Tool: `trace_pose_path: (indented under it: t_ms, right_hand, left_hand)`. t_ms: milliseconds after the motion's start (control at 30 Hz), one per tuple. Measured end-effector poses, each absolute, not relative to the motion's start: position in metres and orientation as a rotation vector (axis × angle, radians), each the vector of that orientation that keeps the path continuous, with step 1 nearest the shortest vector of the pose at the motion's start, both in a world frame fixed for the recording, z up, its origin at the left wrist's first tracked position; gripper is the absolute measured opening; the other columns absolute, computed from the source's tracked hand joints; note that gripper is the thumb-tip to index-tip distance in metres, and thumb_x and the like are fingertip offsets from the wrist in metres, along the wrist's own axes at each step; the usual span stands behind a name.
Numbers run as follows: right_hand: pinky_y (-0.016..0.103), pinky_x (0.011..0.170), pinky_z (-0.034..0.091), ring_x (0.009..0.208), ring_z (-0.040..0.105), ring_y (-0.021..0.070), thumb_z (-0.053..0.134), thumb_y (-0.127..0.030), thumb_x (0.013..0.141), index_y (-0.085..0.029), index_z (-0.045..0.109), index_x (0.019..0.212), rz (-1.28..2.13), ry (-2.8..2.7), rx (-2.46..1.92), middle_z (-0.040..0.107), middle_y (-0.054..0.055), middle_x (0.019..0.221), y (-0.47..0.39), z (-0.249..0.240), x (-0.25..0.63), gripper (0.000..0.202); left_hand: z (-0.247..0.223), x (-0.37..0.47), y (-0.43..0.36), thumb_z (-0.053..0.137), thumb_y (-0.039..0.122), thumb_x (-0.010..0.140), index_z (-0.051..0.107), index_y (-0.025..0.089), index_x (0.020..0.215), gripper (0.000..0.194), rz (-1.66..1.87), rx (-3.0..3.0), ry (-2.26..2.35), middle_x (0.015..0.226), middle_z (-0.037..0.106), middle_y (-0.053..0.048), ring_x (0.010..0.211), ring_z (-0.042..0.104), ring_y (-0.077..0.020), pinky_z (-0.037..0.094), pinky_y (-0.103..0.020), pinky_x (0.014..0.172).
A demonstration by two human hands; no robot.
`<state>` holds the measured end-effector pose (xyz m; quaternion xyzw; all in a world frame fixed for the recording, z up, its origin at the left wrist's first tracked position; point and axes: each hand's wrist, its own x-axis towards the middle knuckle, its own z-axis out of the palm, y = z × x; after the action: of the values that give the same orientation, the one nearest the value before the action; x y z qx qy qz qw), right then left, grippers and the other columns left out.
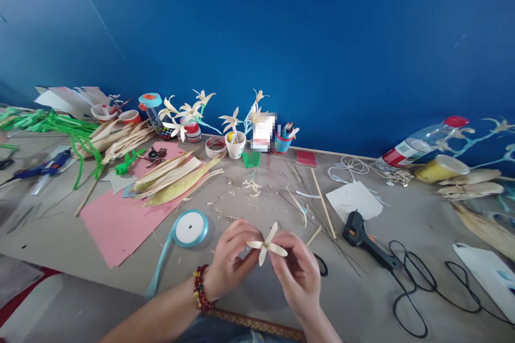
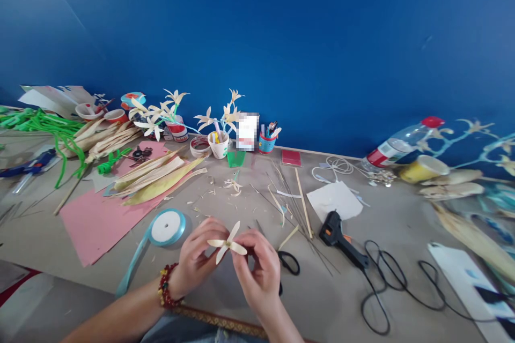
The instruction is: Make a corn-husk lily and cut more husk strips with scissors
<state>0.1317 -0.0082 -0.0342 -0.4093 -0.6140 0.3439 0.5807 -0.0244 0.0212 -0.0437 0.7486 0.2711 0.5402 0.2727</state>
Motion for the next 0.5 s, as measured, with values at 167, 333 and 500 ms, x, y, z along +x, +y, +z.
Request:
trace_pose_path:
  t_ms: [167,333,500]
  right_hand:
    - [0.025,0.058,0.044,0.069,0.058,0.0154,0.056,-0.013,0.092,-0.023,0.063,0.090,0.807,-1.436,-0.946,0.062,0.002,0.079,-0.0094,-0.0371,0.1328,0.013]
    - [0.025,0.055,0.043,0.066,0.057,0.0150,0.057,-0.013,0.092,-0.022,0.064,0.090,0.806,-1.430,-0.957,0.062,0.002,0.078,-0.0104,-0.0386,0.1335,0.011]
    - [0.025,0.053,0.043,0.060,0.056,0.0145,0.056,-0.019,0.093,-0.021,0.065,0.088,0.824,-1.399,-0.988,0.062,0.003,0.077,-0.0107,-0.0379,0.1343,0.010]
  left_hand:
    - [-0.0448,-0.0241,0.0211,0.057,-0.001,0.084,0.060,0.017,0.096,0.022,1.470,2.058,0.729,0.085,0.068,-0.006,0.080,0.059,-0.0177,0.049,-0.035,0.076]
    - [-0.0440,-0.0240,0.0215,0.057,0.003,0.086,0.060,0.018,0.096,0.018,1.467,2.073,0.733,0.084,0.068,-0.007,0.080,0.060,-0.0185,0.050,-0.036,0.075]
    - [-0.0432,-0.0241,0.0208,0.055,0.007,0.089,0.060,0.019,0.095,0.015,1.456,2.075,0.755,0.084,0.069,-0.008,0.079,0.061,-0.0194,0.051,-0.038,0.075]
